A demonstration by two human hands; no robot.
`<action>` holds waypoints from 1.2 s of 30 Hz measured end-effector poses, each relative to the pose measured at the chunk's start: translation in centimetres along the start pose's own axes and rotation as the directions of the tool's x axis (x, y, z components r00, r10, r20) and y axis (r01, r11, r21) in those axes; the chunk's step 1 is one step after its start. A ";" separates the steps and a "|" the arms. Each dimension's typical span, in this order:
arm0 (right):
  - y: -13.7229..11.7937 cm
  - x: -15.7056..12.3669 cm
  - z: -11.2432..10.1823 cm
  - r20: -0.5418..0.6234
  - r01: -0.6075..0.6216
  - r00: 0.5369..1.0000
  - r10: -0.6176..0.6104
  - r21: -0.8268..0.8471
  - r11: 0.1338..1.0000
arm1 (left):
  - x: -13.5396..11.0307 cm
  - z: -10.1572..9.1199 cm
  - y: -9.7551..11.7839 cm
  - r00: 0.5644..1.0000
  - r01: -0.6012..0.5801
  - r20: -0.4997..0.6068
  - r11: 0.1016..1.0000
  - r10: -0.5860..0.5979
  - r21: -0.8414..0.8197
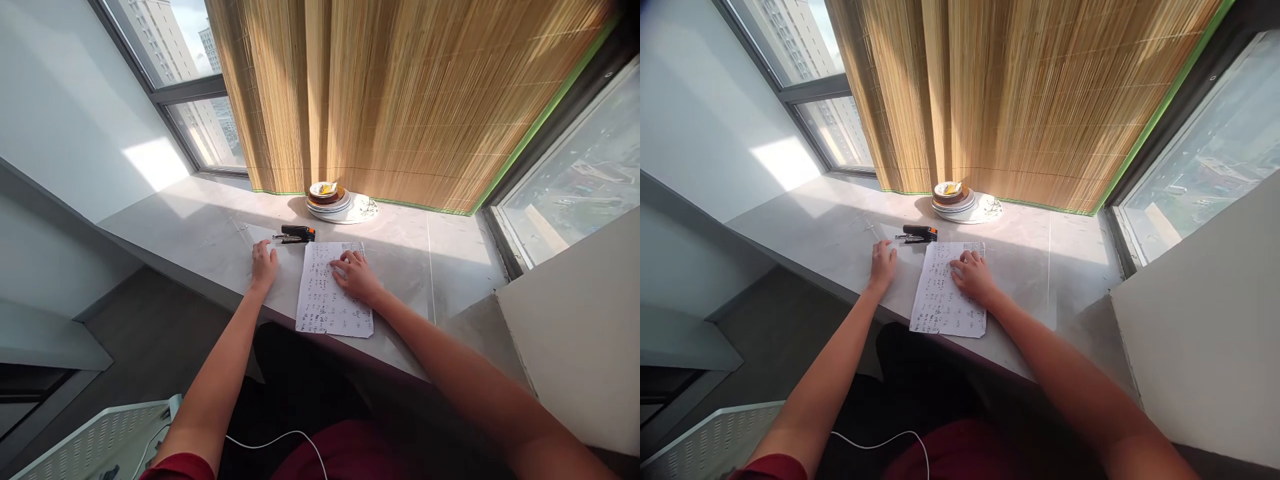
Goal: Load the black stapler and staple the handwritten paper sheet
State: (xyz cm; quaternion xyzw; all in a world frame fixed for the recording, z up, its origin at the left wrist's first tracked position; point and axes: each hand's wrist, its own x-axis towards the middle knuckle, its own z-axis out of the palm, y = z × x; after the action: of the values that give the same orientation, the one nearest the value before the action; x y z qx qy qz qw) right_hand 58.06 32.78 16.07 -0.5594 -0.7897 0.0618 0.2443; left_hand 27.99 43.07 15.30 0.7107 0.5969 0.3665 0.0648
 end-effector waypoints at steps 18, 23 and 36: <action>0.3 -0.1 0.2 -0.015 -0.007 1.000 0.007 -0.018 1.000 | -8.3 -2.6 2.0 0.994 0.013 0.108 0.986 -0.031 0.167; 0.6 -0.1 0.0 -0.011 -0.034 0.999 0.035 0.017 0.999 | -18.5 -9.0 -1.8 0.932 0.137 -0.349 0.987 -0.101 0.081; 1.4 -0.4 1.0 -0.006 -0.057 0.998 0.056 -0.072 0.996 | -36.2 -24.1 -16.7 0.482 0.876 -0.569 0.349 -0.667 0.333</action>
State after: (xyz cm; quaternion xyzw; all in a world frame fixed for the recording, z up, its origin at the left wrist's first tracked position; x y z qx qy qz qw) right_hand 58.89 33.13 14.55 -0.5901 -0.7748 0.0390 0.2235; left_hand -0.52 7.01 7.80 0.2425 0.9449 0.1997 -0.0925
